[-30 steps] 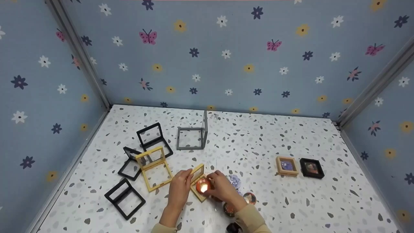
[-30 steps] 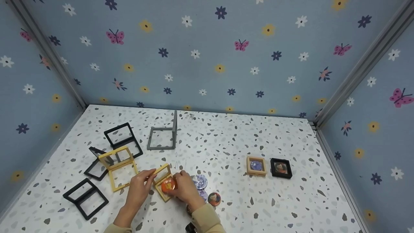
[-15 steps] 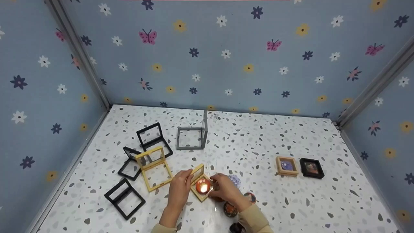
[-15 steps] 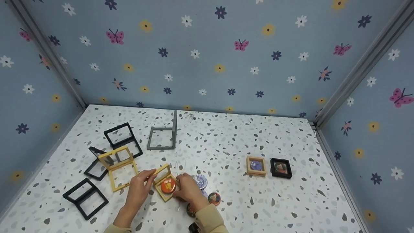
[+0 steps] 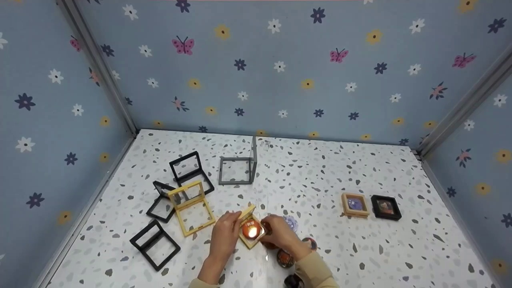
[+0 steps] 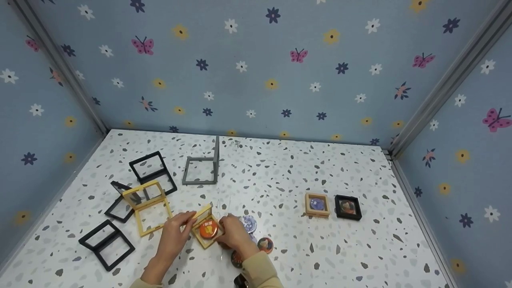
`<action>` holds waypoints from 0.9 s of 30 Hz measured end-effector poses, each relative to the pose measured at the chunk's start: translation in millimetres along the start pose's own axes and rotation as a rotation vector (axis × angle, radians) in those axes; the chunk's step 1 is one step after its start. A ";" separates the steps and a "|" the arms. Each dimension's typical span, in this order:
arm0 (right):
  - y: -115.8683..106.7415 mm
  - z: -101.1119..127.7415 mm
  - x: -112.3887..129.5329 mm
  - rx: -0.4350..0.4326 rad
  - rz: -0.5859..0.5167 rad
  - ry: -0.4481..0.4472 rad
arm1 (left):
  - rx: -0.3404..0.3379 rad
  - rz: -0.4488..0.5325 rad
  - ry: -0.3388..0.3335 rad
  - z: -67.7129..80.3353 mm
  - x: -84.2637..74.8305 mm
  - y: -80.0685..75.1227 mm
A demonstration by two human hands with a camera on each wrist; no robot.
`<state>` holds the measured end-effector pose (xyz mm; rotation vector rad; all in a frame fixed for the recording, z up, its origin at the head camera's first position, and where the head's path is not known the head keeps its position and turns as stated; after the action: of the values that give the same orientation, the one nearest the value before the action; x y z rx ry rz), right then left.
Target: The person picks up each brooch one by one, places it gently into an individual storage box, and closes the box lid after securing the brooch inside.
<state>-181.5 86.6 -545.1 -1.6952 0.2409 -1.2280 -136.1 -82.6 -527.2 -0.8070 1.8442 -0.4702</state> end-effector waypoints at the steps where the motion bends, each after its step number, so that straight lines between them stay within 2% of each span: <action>1: -0.2 -0.4 -0.1 0.001 0.006 0.002 | 0.005 0.000 0.003 0.4 -1.0 0.2; 11: 0.3 -0.9 -0.4 0.004 0.013 0.035 | 0.070 -0.022 -0.005 7.5 -9.3 4.2; 19: 2.4 1.0 -0.7 -0.029 0.011 0.010 | 0.120 0.003 0.062 15.2 -12.0 10.3; 27: 3.1 1.1 -0.6 -0.053 0.022 0.007 | 0.184 -0.031 0.033 18.6 -14.2 15.6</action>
<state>-179.8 86.1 -547.9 -1.7296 0.2973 -1.2212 -120.5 -60.8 -535.3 -0.7068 1.7900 -0.6663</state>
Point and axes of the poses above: each hand's wrist, its own z-axis away from the middle knuckle, its own y-axis out of the palm, x = y × z, the point moved 1 cm from there along -z, towards the middle knuckle, and after that the axes turned 4 degrees about x, right-handed, at the moved point
